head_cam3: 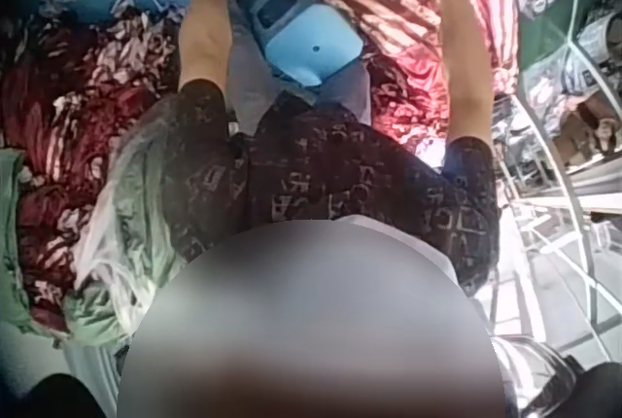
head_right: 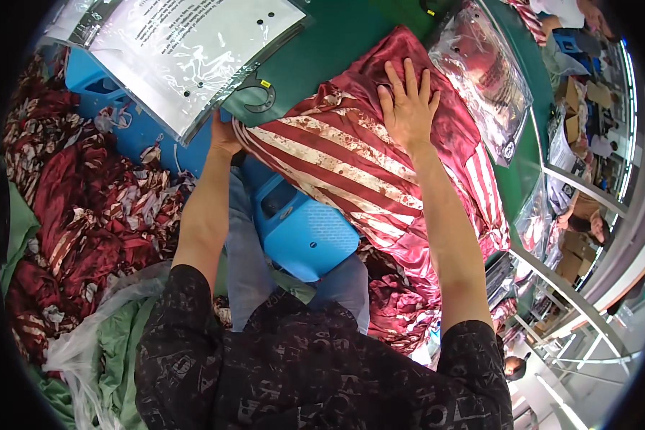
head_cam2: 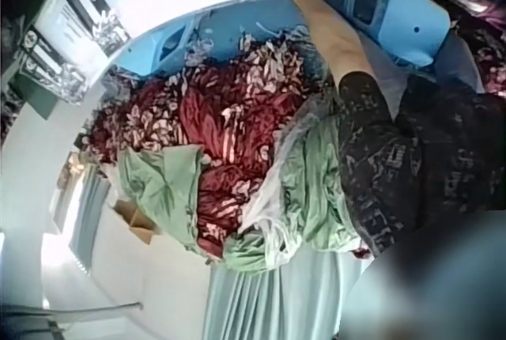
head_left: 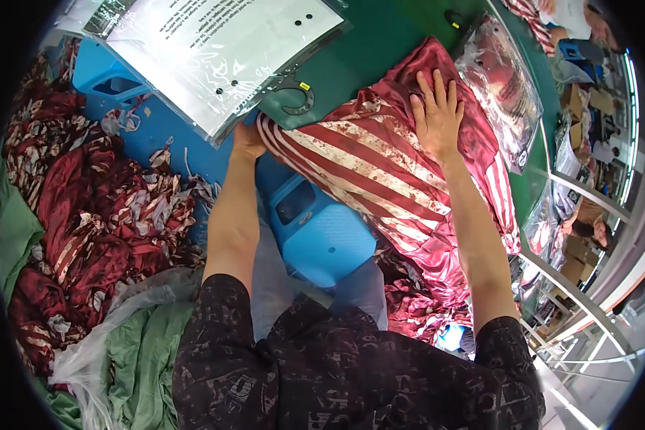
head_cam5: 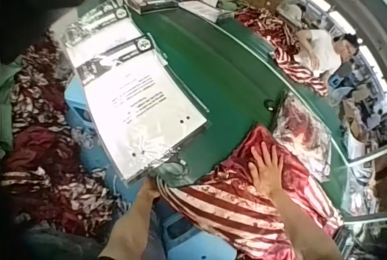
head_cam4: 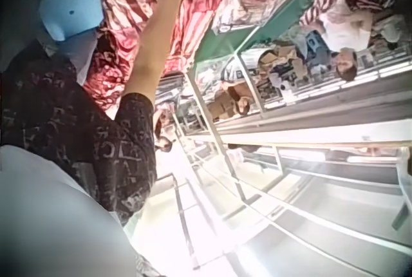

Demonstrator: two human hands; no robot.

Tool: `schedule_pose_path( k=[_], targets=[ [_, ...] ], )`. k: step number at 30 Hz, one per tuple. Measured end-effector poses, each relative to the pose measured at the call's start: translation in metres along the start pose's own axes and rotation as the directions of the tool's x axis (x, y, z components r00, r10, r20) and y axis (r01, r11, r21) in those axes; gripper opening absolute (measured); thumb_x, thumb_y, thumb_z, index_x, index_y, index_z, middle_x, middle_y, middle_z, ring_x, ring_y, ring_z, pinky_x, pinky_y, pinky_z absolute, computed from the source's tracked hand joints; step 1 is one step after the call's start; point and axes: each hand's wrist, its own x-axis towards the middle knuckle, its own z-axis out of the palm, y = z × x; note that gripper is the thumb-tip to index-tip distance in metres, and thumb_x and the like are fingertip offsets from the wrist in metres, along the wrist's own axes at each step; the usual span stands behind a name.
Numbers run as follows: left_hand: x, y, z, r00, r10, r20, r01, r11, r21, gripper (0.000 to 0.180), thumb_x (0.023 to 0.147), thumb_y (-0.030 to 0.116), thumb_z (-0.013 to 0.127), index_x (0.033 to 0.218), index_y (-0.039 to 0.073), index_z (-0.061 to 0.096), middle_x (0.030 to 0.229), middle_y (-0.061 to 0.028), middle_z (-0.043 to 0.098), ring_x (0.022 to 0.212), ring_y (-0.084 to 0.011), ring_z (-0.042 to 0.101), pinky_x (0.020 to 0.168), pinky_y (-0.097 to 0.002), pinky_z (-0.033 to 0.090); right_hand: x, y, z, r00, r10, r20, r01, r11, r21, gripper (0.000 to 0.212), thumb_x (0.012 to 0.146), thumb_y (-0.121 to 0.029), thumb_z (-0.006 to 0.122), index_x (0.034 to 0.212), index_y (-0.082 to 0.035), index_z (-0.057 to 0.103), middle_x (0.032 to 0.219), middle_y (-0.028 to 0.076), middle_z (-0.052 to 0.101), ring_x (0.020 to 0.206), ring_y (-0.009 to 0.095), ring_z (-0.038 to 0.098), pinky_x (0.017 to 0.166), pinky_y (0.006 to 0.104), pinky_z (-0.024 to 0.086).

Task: Folding fabric garments and placing them into clear plastic bags on an assembly line.

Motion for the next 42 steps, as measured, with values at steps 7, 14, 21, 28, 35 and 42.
schedule_pose_path(
  k=[7,14,21,28,35,42],
  targets=[
    [-0.023,0.049,-0.031,0.956,0.253,-0.15,-0.157,0.87,0.468,0.041,0.091,0.031,0.056,0.121,0.003,0.064,0.117,-0.0148,0.069,0.107,-0.0294,0.066,0.094,-0.039,0.052,0.008,-0.02,-0.002,1.0,-0.03,-0.004,0.03,0.999,0.045,0.055,0.103,-0.055,0.033,0.155,-0.035,0.033,0.164,0.001,0.025,0.148,0.044,0.021,0.113,0.0708,0.021],
    [-0.242,-0.017,0.026,0.521,0.802,0.291,-0.783,0.585,-0.21,0.065,0.073,0.013,0.053,0.138,0.008,0.053,0.138,-0.0202,0.055,0.122,-0.0362,0.053,0.107,-0.056,0.038,0.012,-0.004,0.006,0.999,0.04,0.002,-0.039,0.997,-0.072,0.057,0.103,-0.057,0.03,0.157,-0.037,0.027,0.165,0.0,0.022,0.148,0.042,0.022,0.114,0.0687,0.02],
    [-0.288,-0.056,0.296,0.223,0.573,0.789,-0.945,0.326,0.03,0.073,0.077,0.015,0.054,0.148,0.0,0.041,0.145,-0.018,0.051,0.124,-0.0327,0.056,0.108,-0.0513,0.042,0.016,-0.015,-0.002,0.992,0.104,0.071,-0.104,0.995,-0.002,0.06,0.101,-0.059,0.03,0.157,-0.036,0.024,0.167,-0.001,0.017,0.151,0.038,0.016,0.114,0.0701,0.017],
    [-0.127,-0.163,0.25,0.704,-0.512,0.492,-0.66,-0.728,0.187,0.046,0.09,0.049,0.064,0.111,0.008,0.064,0.105,-0.0044,0.067,0.077,-0.0193,0.056,0.066,-0.0313,0.051,-0.013,0.059,-0.05,0.998,-0.065,-0.015,0.052,0.614,0.788,0.059,0.102,-0.04,0.047,0.156,-0.022,0.031,0.157,0.006,0.039,0.144,0.035,0.034,0.117,0.0604,0.027],
    [-0.091,-0.264,0.292,0.512,-0.853,0.098,-0.845,-0.521,-0.121,0.048,0.092,0.034,0.067,0.057,0.006,0.052,0.127,-0.0067,0.067,0.128,-0.0333,0.053,0.111,-0.0391,0.038,-0.229,0.2,-0.096,0.798,0.487,0.354,-0.199,-0.342,0.918,0.061,0.102,-0.044,0.055,0.143,0.0,0.048,0.135,0.014,0.06,0.109,0.024,0.066,0.093,0.0307,0.053],
    [-0.119,-0.236,0.286,0.478,-0.143,0.867,-0.525,-0.838,0.151,0.016,0.092,0.018,0.067,0.099,0.004,0.068,0.123,-0.015,0.066,0.115,-0.035,0.058,0.097,-0.0413,0.047,-0.198,0.173,-0.122,0.748,0.654,0.118,-0.388,0.285,0.877,0.082,0.089,-0.057,0.066,0.141,0.005,0.048,0.132,0.02,0.061,0.109,0.033,0.066,0.094,0.0393,0.052]
  ],
)
